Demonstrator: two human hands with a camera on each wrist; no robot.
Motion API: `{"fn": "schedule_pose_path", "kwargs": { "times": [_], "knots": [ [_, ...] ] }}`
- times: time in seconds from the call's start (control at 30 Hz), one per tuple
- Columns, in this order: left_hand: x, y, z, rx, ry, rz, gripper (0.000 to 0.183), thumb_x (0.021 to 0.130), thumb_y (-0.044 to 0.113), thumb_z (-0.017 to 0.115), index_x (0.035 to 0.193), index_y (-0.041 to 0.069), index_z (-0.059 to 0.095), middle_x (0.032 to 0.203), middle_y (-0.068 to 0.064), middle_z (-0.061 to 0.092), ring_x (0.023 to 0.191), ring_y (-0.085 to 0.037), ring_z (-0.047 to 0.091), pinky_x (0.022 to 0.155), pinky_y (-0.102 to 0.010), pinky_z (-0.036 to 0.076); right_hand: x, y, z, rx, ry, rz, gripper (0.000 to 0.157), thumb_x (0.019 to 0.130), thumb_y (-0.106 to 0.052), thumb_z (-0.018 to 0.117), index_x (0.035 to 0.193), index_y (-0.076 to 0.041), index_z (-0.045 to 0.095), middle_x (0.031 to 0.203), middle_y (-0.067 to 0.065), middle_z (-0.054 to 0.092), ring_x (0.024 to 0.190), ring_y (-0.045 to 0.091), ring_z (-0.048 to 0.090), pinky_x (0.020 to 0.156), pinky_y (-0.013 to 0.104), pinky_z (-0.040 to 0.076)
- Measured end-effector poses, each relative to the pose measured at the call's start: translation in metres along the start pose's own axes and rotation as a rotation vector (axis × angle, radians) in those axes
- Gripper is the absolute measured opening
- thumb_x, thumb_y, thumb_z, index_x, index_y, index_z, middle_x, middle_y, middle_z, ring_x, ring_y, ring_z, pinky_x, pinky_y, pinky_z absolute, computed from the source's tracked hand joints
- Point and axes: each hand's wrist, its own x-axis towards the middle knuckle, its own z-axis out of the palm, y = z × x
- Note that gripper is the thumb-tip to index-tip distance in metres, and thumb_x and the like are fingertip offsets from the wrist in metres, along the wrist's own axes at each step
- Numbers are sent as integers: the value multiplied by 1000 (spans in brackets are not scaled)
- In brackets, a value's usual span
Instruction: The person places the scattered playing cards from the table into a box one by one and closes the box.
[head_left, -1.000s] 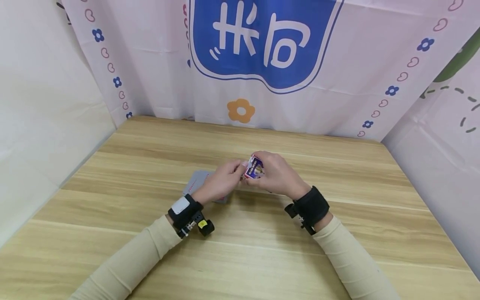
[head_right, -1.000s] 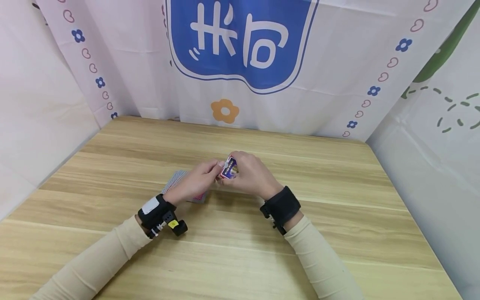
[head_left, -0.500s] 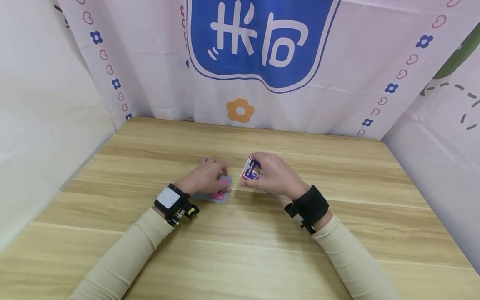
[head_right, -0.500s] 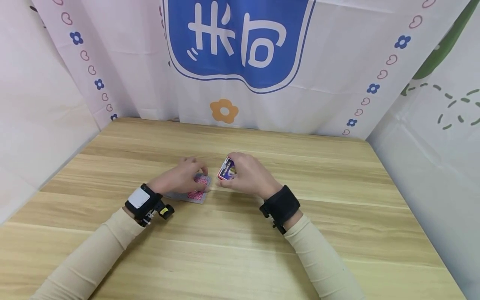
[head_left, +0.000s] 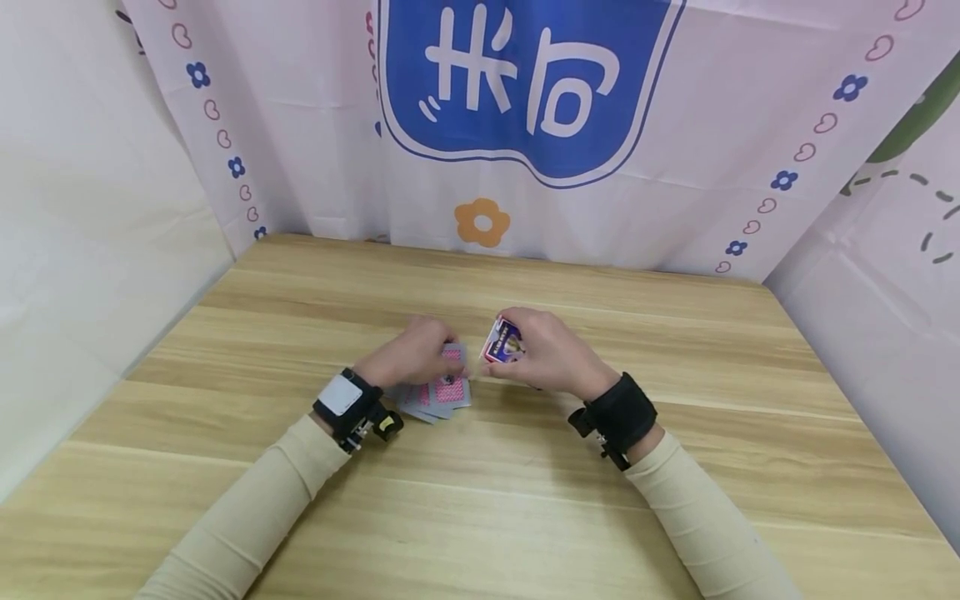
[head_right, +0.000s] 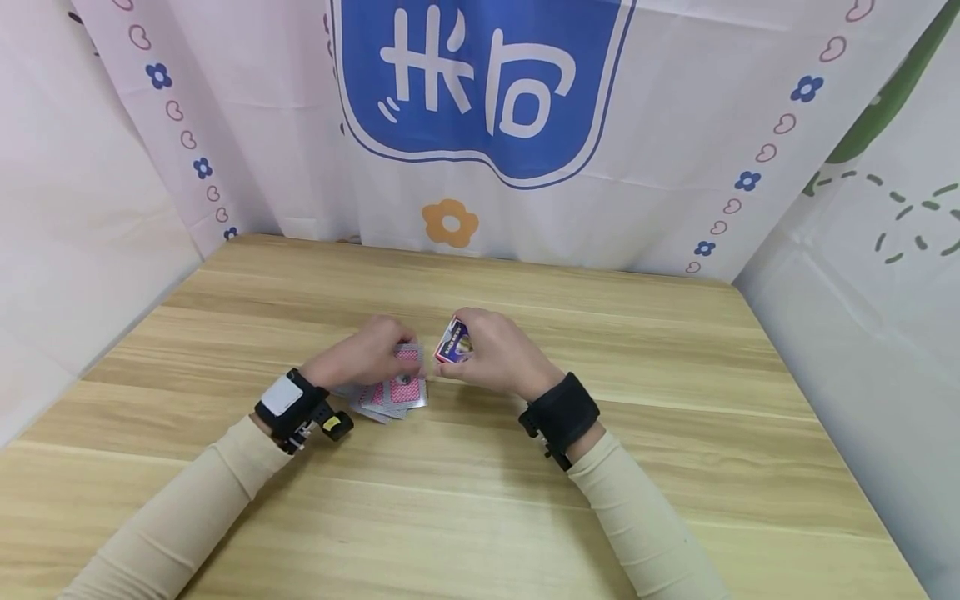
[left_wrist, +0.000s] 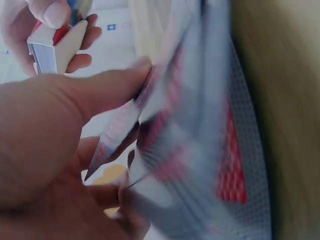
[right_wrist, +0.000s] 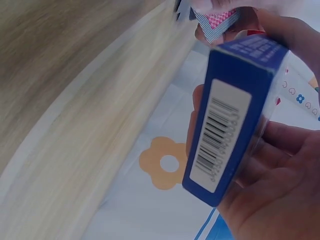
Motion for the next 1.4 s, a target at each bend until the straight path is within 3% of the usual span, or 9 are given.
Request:
{"fn": "schedule_pose_path", "kwargs": {
  "times": [0.13,0.23,0.3,0.37,0.47,0.73,0.93,1.27,1.4],
  "knots": [
    [-2,0,-2,-77,96,16,34,98,40,74,103,6,77,95,-8,68,101,-33,58,91,-46,46,0,2,1,-4,-7,-5,55,84,-41,88,120,-6,64,93,2,68,76,12,61,64,23,53],
    [-3,1,-5,-313,169,16,35,105,40,63,99,6,70,87,-7,63,84,-26,61,70,-34,49,0,3,1,4,-12,1,54,84,-40,88,118,-6,65,92,2,67,76,12,61,63,24,52],
    [-4,2,-8,-497,214,10,35,109,41,56,101,9,65,87,-6,65,75,-20,62,65,-31,51,0,3,0,15,-14,7,54,84,-39,89,119,-5,65,93,2,68,76,13,61,63,25,53],
    [-5,4,-12,-642,256,-5,35,110,43,52,109,10,65,94,-6,67,80,-18,64,71,-34,54,0,3,0,18,-15,12,55,83,-38,89,120,-5,65,95,3,69,78,13,62,65,25,53],
    [-7,8,-16,-737,307,-18,37,110,43,52,114,10,68,100,-8,72,86,-20,68,78,-39,57,0,3,1,19,-16,14,57,83,-38,90,123,-5,65,97,3,70,80,13,64,67,25,54],
    [-6,11,-14,-660,289,-43,32,107,42,58,105,11,67,95,-5,68,83,-20,60,72,-31,49,0,3,2,10,-25,10,53,84,-36,89,121,-6,65,97,2,69,80,13,63,66,25,54],
    [-6,13,-11,-700,317,-30,32,108,42,55,108,12,66,98,-7,70,88,-21,64,77,-33,51,1,3,2,18,-30,-3,56,84,-39,88,124,-6,65,98,2,71,80,12,64,66,25,55],
    [-3,14,-1,-654,370,-28,39,111,46,49,109,9,61,95,-9,65,83,-23,64,71,-32,53,0,3,2,1,-16,-1,58,83,-37,90,125,-5,65,100,3,71,81,14,63,67,25,54],
    [-3,15,-1,-664,358,-39,38,111,46,48,111,10,60,97,-9,66,86,-25,66,72,-31,53,0,3,1,-2,-11,-12,57,82,-36,90,124,-5,66,99,3,71,81,14,64,68,26,54]
  ]
}}
